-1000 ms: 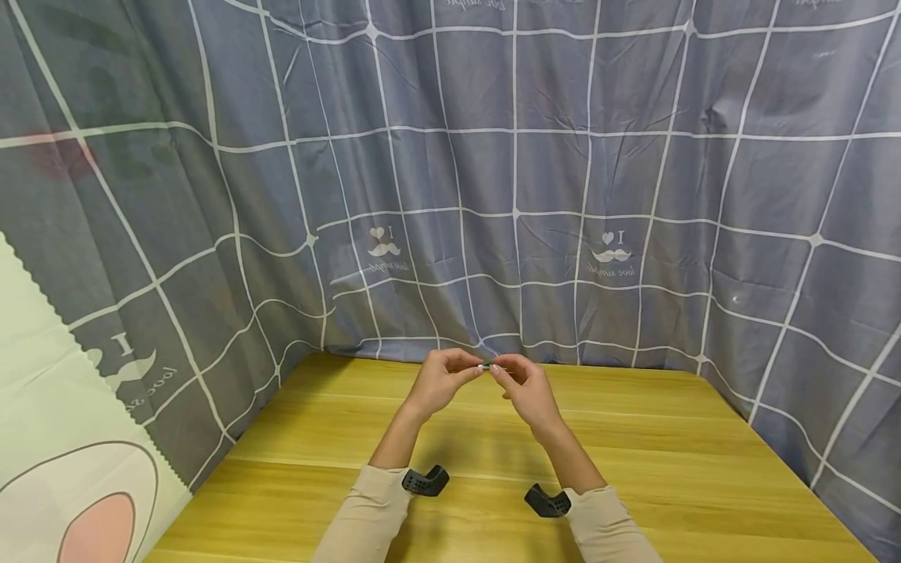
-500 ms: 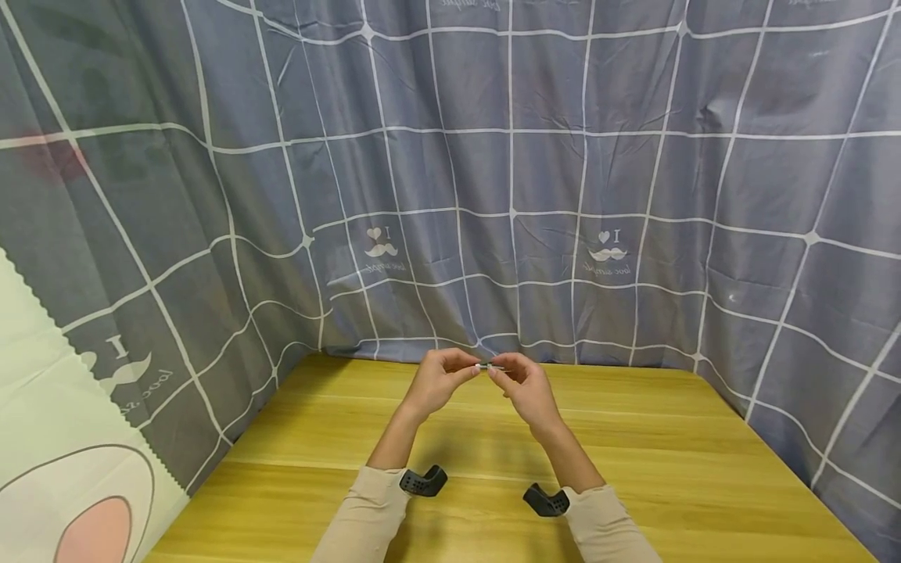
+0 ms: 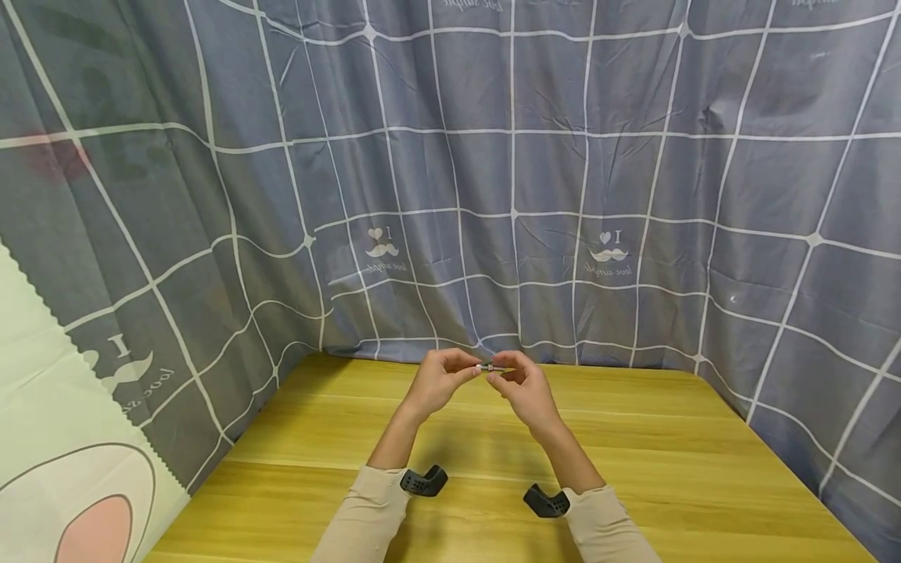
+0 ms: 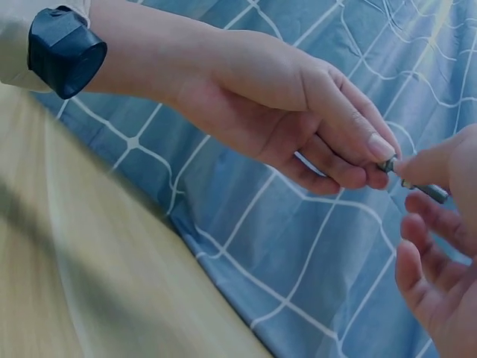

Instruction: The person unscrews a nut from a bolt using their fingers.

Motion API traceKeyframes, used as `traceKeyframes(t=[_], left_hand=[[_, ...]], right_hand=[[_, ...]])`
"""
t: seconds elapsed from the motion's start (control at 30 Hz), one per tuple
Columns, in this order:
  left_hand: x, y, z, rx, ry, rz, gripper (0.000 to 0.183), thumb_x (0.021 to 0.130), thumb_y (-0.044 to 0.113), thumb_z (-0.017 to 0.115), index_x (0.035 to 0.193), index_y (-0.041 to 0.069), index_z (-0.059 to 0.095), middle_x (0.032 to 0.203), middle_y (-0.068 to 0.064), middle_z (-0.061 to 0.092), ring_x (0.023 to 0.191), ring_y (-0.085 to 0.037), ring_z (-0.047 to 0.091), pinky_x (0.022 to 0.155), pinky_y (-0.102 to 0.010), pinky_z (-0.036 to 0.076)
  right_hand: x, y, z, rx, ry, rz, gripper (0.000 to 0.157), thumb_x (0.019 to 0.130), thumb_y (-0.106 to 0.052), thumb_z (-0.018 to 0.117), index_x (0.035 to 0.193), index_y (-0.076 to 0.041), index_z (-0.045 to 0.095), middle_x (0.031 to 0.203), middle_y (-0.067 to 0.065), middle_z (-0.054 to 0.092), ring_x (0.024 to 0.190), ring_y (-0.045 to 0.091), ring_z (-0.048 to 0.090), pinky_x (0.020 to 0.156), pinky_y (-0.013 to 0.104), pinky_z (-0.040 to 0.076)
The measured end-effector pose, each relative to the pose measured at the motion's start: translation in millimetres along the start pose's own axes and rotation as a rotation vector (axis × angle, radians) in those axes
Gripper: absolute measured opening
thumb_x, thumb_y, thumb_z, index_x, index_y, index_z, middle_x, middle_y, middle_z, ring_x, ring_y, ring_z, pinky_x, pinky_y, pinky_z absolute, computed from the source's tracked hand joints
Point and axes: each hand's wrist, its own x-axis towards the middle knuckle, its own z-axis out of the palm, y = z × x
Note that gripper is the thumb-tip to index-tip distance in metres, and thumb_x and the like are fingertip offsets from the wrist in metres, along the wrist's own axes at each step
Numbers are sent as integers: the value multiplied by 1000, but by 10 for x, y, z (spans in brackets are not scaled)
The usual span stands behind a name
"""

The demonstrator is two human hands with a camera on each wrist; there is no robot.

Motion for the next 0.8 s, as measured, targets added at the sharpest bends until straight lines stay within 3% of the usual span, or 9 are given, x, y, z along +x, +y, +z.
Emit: traceKeyframes(t=[0.1, 0.27, 0.57, 0.8], left_hand=[[-4, 3, 1, 3, 2, 4, 13, 96, -4, 70, 106, -12, 74, 101, -21, 74, 93, -35, 71, 81, -36, 55], [-5, 3, -3, 4, 1, 11, 12, 96, -4, 70, 106, -11, 74, 101, -21, 74, 93, -35, 71, 81, -36, 56], [-1, 4, -34, -9, 0, 8, 14, 97, -3, 70, 107, -11, 74, 101, -21, 74, 93, -33, 71, 80, -33, 55], [4, 4, -25, 9, 9, 21, 12, 96, -4, 70, 105, -9, 75, 101, -21, 74, 92, -34, 71, 80, -35, 56]], right_hand=[[-6, -1, 4, -7, -1, 0, 25, 101, -3, 68, 124, 6, 65, 116, 19, 65, 91, 22, 61, 74, 33, 51], [5, 6, 3, 8, 6, -14, 20, 103, -4, 64, 115, 12, 67, 101, 22, 66, 86, 24, 58, 73, 36, 52], [14, -13, 15, 9, 1, -16, 23, 100, 1, 66, 122, 8, 65, 117, 21, 67, 96, 26, 63, 74, 29, 49], [5, -23, 27, -6, 33, 5, 16, 102, -2, 65, 112, 9, 69, 97, 12, 68, 90, 30, 60, 74, 31, 51]])
